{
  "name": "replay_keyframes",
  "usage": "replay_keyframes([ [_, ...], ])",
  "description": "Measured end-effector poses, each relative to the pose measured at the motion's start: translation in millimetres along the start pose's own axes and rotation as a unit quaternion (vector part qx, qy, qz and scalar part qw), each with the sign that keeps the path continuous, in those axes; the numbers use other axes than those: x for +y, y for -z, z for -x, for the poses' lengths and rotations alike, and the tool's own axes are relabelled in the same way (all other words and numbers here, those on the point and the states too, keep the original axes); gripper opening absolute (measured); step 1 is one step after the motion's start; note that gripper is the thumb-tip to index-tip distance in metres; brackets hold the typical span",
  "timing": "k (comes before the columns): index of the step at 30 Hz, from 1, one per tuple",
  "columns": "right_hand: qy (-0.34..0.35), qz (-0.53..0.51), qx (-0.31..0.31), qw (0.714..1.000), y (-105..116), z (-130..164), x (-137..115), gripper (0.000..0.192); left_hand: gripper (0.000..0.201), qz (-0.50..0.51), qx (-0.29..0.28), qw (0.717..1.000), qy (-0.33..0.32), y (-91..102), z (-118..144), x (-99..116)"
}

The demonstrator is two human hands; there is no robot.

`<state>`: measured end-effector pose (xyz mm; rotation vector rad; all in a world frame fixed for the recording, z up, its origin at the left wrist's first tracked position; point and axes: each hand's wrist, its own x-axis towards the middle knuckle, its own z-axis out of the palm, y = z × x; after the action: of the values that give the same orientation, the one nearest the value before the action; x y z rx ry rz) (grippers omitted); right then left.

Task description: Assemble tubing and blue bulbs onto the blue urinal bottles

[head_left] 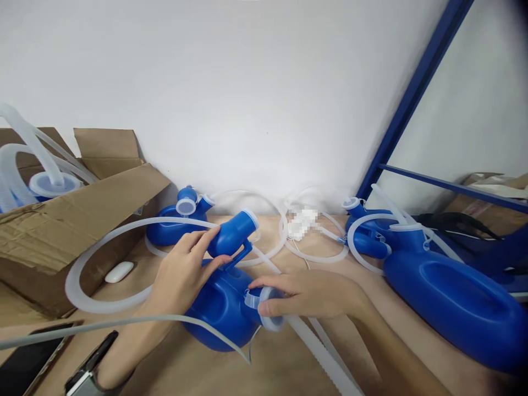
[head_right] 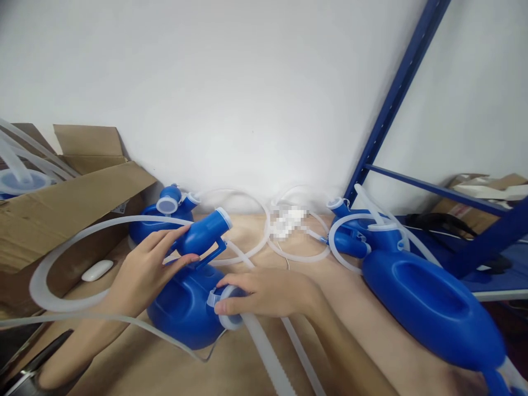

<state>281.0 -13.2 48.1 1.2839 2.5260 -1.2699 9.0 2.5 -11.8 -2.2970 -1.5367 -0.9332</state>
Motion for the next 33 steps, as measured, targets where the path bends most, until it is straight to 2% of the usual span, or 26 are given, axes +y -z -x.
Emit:
replay_keyframes([
  [5, -0.016, 0.013, -0.001, 1.0, -1.7, 1.1, -3.0, 0.075, 0.054, -0.031, -0.089, 0.995, -0.017, 4.6, -1.1, 0.2],
  [10, -0.049, 0.059, -0.002, 0.997, -7.5, 5.6, -11.8, 0.076, 0.054, -0.024, -0.134, 0.991, -0.002, 30.4, -1.6, -27.6],
  [15, -0.044, 0.065, 0.013, 0.997, -8.6, 7.8, -15.4, 0.073, 0.052, -0.008, -0.16, 0.987, -0.001, 52.9, 8.6, -54.0],
  [19, -0.048, 0.061, 0.012, 0.997, -9.2, 7.9, -13.4, 0.077, 0.051, -0.013, -0.165, 0.986, 0.006, 68.0, 9.4, -51.2],
  [22, -0.04, 0.065, 0.012, 0.997, -11.6, 7.0, -10.0, 0.078, 0.047, -0.022, -0.18, 0.983, 0.029, 70.1, 4.4, -40.6],
  [25, -0.028, 0.059, 0.032, 0.997, -14.8, 5.6, -6.6, 0.07, 0.047, -0.029, -0.176, 0.983, 0.034, 63.5, 1.1, -36.3],
  [28, -0.034, 0.055, 0.048, 0.997, -16.4, 4.5, -5.5, 0.067, 0.048, -0.013, -0.156, 0.987, 0.022, 60.7, 1.8, -43.9],
  [33, -0.025, 0.063, 0.051, 0.996, -17.1, 4.5, -4.1, 0.069, 0.051, 0.009, -0.196, 0.981, 0.0, 78.0, 7.6, -68.4],
])
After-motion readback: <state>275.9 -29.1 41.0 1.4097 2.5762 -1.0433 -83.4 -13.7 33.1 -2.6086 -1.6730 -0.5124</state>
